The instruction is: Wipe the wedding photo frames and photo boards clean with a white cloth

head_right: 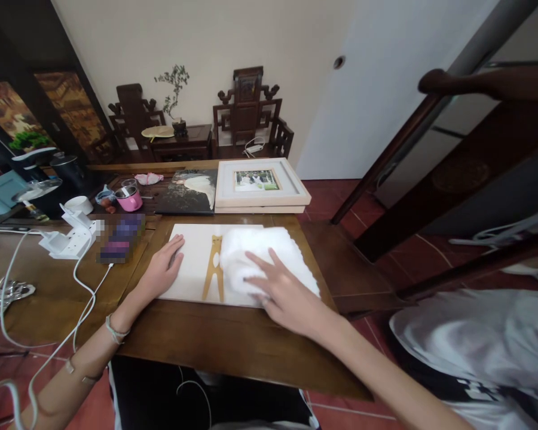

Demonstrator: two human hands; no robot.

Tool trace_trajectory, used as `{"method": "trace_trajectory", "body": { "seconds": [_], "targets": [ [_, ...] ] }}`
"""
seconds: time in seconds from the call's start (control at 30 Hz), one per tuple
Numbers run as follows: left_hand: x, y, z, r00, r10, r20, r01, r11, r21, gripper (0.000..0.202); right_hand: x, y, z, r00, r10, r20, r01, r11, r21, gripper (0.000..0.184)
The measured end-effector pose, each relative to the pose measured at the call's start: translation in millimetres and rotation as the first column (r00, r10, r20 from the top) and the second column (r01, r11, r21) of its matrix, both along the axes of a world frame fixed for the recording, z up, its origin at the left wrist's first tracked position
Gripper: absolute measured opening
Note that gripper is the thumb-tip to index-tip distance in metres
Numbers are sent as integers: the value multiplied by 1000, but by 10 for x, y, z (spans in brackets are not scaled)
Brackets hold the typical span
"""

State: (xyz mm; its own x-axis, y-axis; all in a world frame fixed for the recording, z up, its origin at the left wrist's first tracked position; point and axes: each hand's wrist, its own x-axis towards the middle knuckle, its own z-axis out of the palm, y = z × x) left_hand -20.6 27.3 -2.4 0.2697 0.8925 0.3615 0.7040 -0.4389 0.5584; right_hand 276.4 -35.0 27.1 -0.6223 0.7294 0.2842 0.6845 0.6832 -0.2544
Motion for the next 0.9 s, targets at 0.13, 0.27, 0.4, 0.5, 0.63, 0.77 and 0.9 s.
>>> {"method": "trace_trajectory", "body": {
  "seconds": [0.13,0.27,0.4,0.5,0.63,0.77,0.9],
  "targets": [
    [5,2,-4,1000,-3,-4,3,1000,8,40,2,-545,42,986,150,69,-150,989,-5,34],
    [5,-3,15,1000,-10,-20,10,1000,-9,41,1,-664,105,976,211,62,-210,977,-21,33],
    [4,-5,27,1000,-12,-28,12,1000,-15,41,-2,-328,93,991,130,22,-130,991,-13,32],
    [3,-5,34,999,-13,-39,12,1000,-22,41,-50,105,67,998,60,19,-60,998,-31,31],
    [0,-7,44,999,-13,-44,12,1000,-26,41,-200,638,50,996,-78,33,79,995,-54,33],
    [3,-6,44,999,-1,-50,0,1000,-27,41,-364,736,6,980,-197,18,198,979,-45,37],
    [8,-2,31,999,0,-49,-1,1000,-17,42,-446,289,-12,995,-98,31,100,994,-44,42]
  ]
}}
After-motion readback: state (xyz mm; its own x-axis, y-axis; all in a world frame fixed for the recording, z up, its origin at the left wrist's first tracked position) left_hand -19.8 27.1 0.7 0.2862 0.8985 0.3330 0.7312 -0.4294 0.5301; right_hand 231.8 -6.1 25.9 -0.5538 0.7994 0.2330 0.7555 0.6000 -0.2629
